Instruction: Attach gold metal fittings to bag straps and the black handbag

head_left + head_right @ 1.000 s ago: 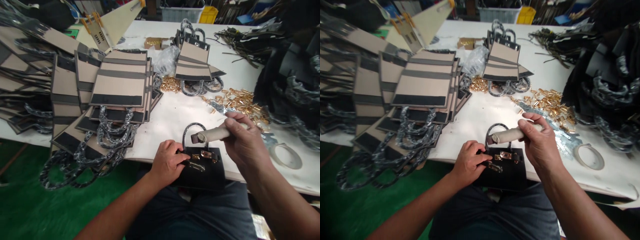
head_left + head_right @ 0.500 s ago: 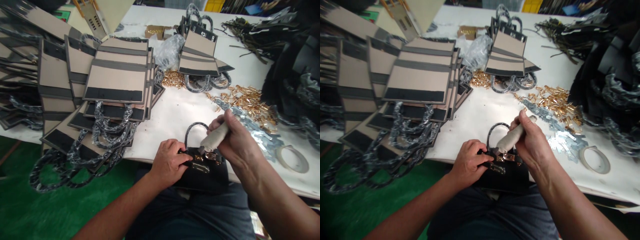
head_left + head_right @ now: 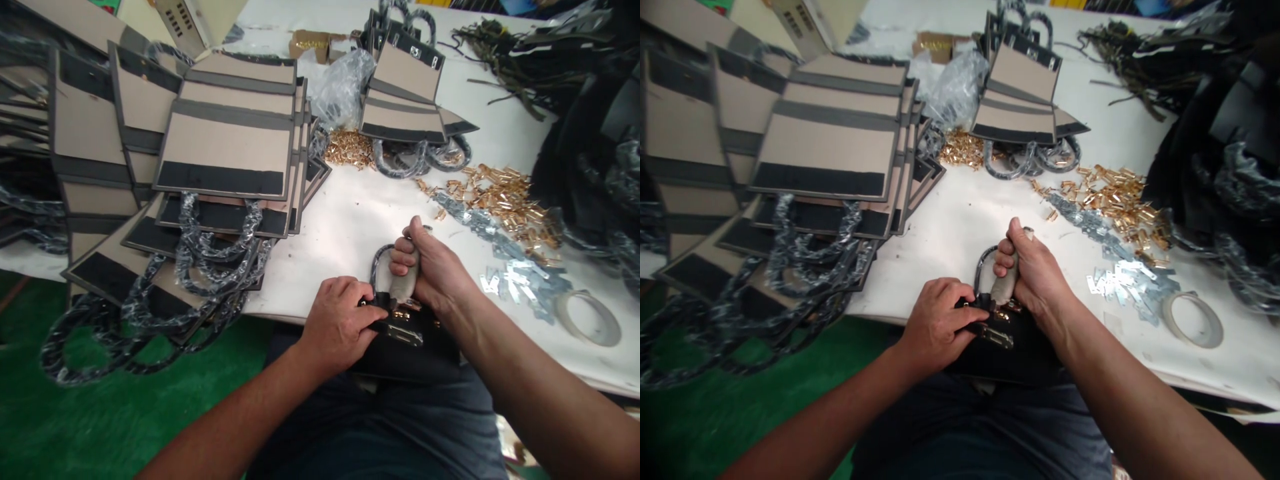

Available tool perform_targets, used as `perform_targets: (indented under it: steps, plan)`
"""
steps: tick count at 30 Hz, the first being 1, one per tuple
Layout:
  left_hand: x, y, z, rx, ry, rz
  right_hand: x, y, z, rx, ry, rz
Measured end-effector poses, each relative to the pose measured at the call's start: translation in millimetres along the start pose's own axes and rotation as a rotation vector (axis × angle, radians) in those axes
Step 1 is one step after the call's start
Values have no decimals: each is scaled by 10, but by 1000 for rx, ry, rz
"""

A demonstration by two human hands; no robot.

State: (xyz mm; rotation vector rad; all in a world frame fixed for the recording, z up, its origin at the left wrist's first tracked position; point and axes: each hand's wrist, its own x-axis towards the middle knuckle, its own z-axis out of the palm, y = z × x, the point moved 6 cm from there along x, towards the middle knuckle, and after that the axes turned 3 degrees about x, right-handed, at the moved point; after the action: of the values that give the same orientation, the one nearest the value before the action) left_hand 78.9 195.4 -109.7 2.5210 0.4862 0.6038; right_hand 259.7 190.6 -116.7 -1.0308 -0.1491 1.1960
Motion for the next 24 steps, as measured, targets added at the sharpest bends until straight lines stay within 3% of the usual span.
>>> perform_targets:
  steps: [5, 24]
  plan:
    - [6, -11, 1, -6, 0, -10, 96, 19, 0, -79, 73, -4]
    - [37, 16, -11, -1, -3, -4, 87, 77, 58, -66, 15, 28]
